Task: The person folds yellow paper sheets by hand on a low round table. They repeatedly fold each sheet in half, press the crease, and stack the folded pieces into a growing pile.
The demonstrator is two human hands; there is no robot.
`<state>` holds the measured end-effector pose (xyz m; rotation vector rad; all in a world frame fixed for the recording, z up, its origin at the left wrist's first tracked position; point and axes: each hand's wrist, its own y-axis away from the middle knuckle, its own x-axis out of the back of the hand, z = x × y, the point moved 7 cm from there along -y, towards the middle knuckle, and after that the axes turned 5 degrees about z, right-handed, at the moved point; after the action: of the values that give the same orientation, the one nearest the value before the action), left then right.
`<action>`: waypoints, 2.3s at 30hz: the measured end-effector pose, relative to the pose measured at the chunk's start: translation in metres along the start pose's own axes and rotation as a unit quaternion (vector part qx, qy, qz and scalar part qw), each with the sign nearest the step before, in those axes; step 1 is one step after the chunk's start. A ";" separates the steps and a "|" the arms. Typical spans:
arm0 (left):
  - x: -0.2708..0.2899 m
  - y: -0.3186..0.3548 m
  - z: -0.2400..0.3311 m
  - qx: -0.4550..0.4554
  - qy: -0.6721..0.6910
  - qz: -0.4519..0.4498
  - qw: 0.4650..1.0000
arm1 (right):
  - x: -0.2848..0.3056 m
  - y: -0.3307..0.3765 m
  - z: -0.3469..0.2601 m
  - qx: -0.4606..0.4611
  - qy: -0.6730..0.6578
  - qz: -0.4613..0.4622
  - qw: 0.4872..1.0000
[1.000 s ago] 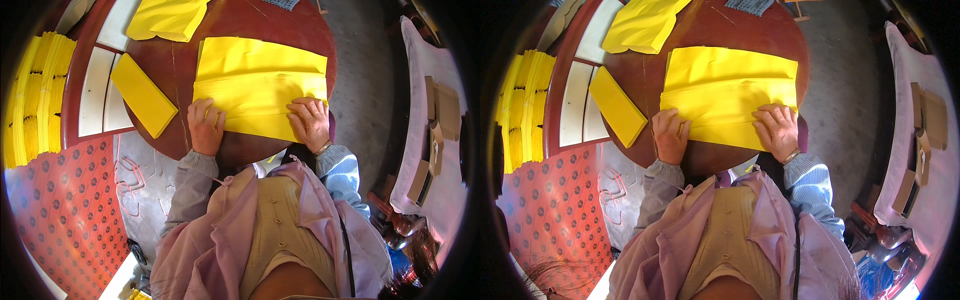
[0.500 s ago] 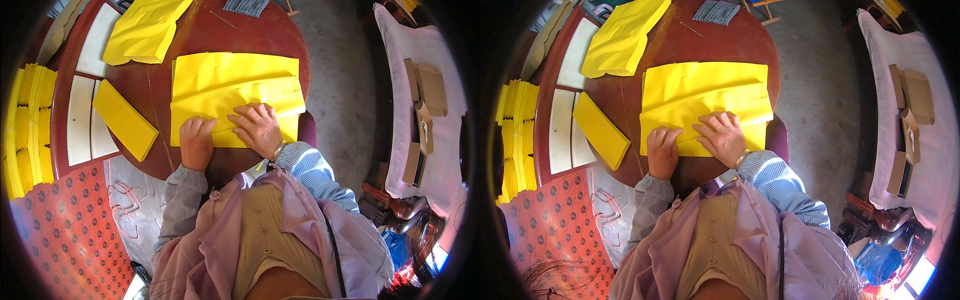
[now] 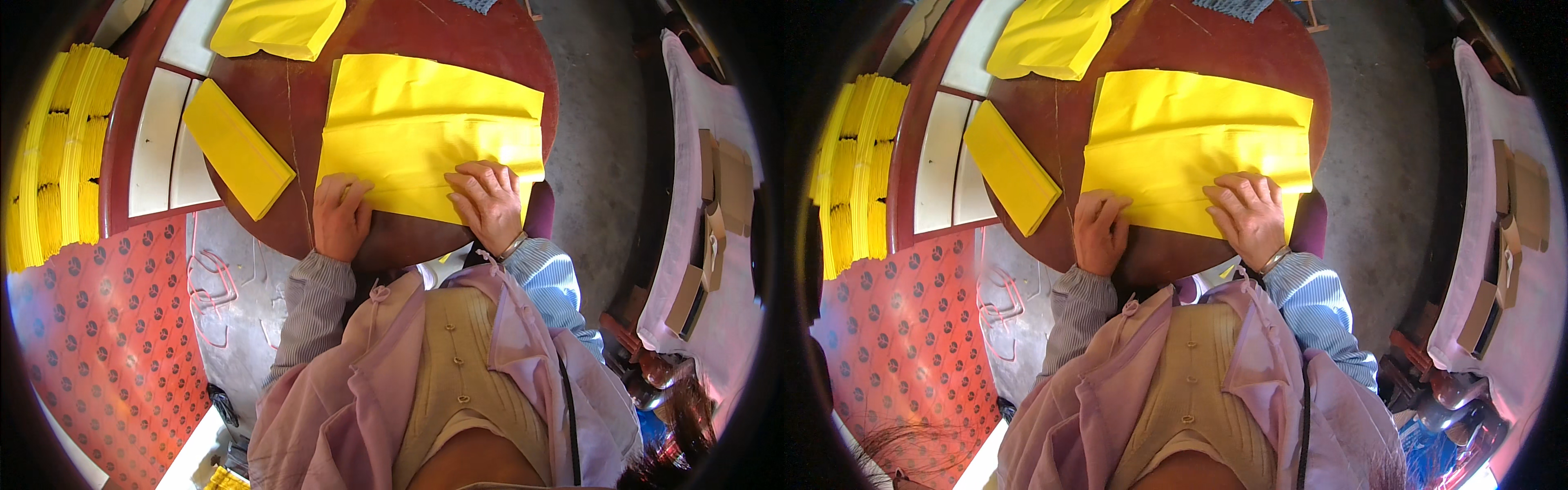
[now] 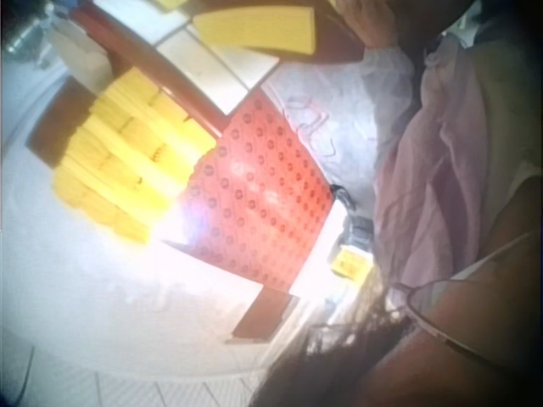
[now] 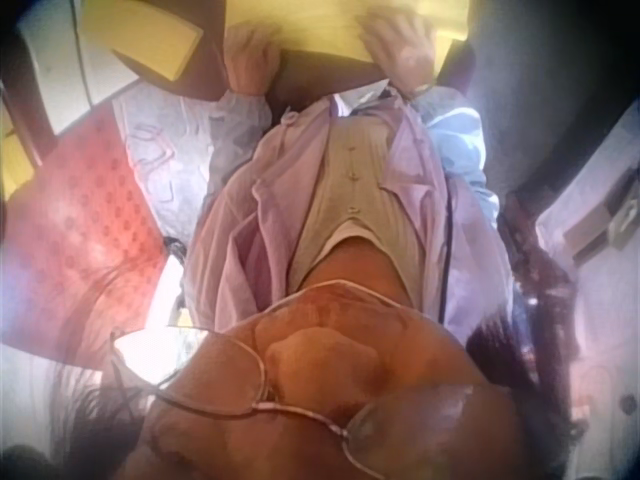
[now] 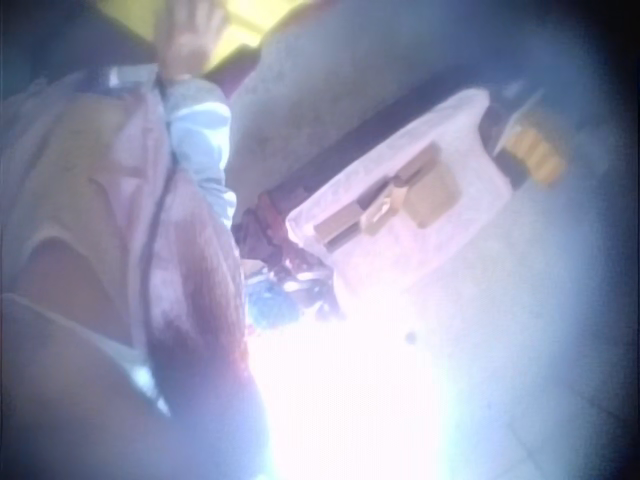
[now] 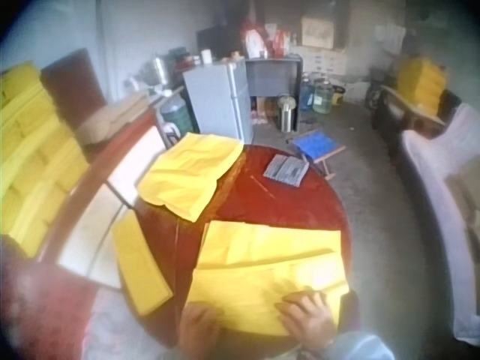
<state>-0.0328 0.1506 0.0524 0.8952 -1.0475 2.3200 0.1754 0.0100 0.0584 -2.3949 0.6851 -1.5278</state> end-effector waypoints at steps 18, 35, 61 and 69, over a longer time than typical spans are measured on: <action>-0.020 -0.020 0.006 0.004 -0.055 -0.033 0.998 | 0.025 0.018 0.027 -0.050 0.067 0.003 0.996; -0.058 -0.041 0.007 0.053 0.028 0.011 0.998 | 0.042 0.038 0.059 -0.121 0.079 0.014 0.989; -0.086 -0.031 0.006 0.016 -0.153 -0.080 0.985 | -0.046 -0.033 0.054 -0.049 0.225 -0.090 0.969; -0.057 -0.032 -0.012 0.039 -0.201 -0.006 0.979 | -0.029 -0.023 0.102 -0.107 0.278 -0.104 0.949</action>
<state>0.0220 0.1721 0.0216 1.4404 -1.1043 2.2337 0.2629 0.0381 0.0009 -2.2349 0.7469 -2.3746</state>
